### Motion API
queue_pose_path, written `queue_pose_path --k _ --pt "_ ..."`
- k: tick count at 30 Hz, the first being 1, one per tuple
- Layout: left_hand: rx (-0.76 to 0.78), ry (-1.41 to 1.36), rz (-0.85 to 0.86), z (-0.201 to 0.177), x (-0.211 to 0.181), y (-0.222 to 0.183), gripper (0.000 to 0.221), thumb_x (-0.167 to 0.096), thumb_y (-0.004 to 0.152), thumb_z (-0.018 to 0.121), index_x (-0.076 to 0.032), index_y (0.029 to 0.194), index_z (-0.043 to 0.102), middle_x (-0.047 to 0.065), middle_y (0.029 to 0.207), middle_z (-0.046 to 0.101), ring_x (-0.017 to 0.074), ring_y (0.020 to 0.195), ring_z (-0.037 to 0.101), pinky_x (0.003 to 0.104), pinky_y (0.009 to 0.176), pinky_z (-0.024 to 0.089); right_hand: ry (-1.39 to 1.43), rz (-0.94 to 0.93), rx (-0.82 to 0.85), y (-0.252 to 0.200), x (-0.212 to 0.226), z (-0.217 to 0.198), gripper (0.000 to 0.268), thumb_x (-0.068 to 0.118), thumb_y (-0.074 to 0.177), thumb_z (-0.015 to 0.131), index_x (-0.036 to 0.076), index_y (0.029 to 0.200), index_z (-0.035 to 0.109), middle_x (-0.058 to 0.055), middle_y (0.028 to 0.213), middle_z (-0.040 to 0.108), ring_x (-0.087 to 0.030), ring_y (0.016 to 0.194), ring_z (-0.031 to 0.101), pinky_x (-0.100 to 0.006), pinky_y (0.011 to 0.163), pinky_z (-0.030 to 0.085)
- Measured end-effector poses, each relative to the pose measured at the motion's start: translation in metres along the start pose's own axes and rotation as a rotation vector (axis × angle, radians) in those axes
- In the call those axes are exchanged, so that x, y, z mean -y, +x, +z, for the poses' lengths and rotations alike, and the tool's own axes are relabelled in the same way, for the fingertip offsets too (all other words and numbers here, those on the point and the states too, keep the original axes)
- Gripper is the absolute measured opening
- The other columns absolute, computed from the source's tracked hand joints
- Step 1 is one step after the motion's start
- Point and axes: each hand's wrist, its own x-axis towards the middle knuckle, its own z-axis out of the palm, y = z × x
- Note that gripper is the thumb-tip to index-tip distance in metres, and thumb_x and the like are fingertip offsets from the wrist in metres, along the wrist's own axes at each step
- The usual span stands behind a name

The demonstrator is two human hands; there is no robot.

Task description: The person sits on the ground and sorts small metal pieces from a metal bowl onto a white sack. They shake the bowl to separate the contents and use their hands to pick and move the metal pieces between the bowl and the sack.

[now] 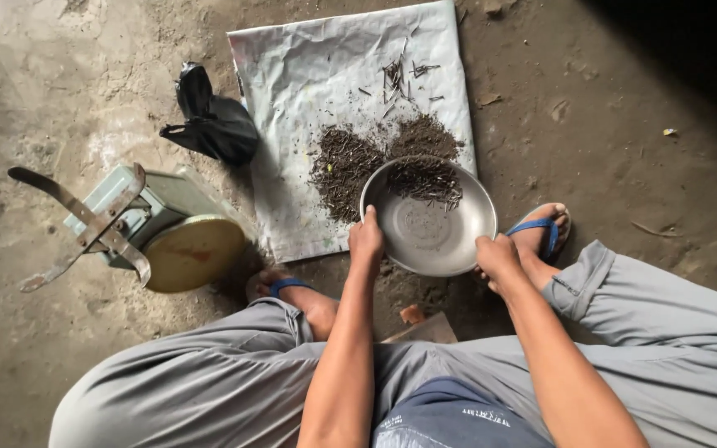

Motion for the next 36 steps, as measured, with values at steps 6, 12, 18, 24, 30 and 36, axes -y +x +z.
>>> queue_pose_path --k 6,12,18,24,30,36 --pt "0.013 -0.006 0.012 0.004 0.005 0.01 0.07 -0.06 0.094 0.049 0.001 0.116 0.074 0.025 0.115 0.072 0.0395 0.123 0.062 0.05 0.105 0.046 0.033 -0.024 -0.008 -0.001 0.003 -0.001 0.052 0.026 0.089 0.057 -0.012 0.123 0.065 -0.025 0.076 0.07 -0.032 0.05 0.067 -0.04 0.04 0.053" --pt "0.058 -0.06 0.145 0.002 0.01 0.007 0.073 -0.064 0.096 0.048 0.002 0.113 0.075 0.027 0.107 0.072 0.0408 0.113 0.066 0.051 0.1 0.048 0.07 -0.106 -0.092 0.013 -0.014 0.008 0.055 0.033 0.092 0.059 -0.014 0.12 0.065 -0.033 0.096 0.069 -0.045 0.07 0.071 -0.046 0.048 0.057" --pt "0.055 -0.283 0.486 -0.01 -0.026 -0.019 0.05 -0.048 0.103 0.055 -0.002 0.098 0.073 0.02 0.088 0.068 0.0286 0.091 0.061 0.046 0.089 0.05 0.139 -0.4 -0.233 0.014 -0.003 -0.005 0.051 0.036 0.105 0.052 -0.013 0.107 0.066 -0.04 0.102 0.065 -0.055 0.107 0.062 -0.064 0.086 0.046" --pt "0.043 -0.28 0.529 -0.012 -0.024 -0.011 0.047 -0.047 0.103 0.055 -0.005 0.093 0.073 0.017 0.08 0.068 0.0268 0.083 0.061 0.043 0.082 0.051 0.178 -0.393 -0.26 0.039 -0.025 0.009 0.05 0.041 0.103 0.058 -0.008 0.102 0.067 -0.032 0.097 0.069 -0.048 0.104 0.066 -0.058 0.086 0.05" --pt "0.033 -0.204 0.604 -0.016 -0.044 -0.03 0.043 -0.046 0.1 0.057 -0.007 0.098 0.074 0.021 0.08 0.069 0.0297 0.082 0.063 0.049 0.082 0.051 0.293 -0.468 -0.269 0.018 -0.008 0.01 0.042 0.035 0.105 0.058 -0.006 0.102 0.068 -0.03 0.096 0.068 -0.041 0.1 0.067 -0.056 0.085 0.048" --pt "0.041 -0.329 0.661 -0.01 -0.034 -0.019 0.039 -0.041 0.103 0.056 -0.01 0.083 0.068 0.008 0.07 0.059 0.0207 0.072 0.056 0.036 0.07 0.05 0.268 -0.638 -0.356 0.014 0.001 0.001 0.038 0.03 0.11 0.057 -0.004 0.096 0.066 -0.031 0.093 0.067 -0.046 0.099 0.067 -0.056 0.082 0.048"
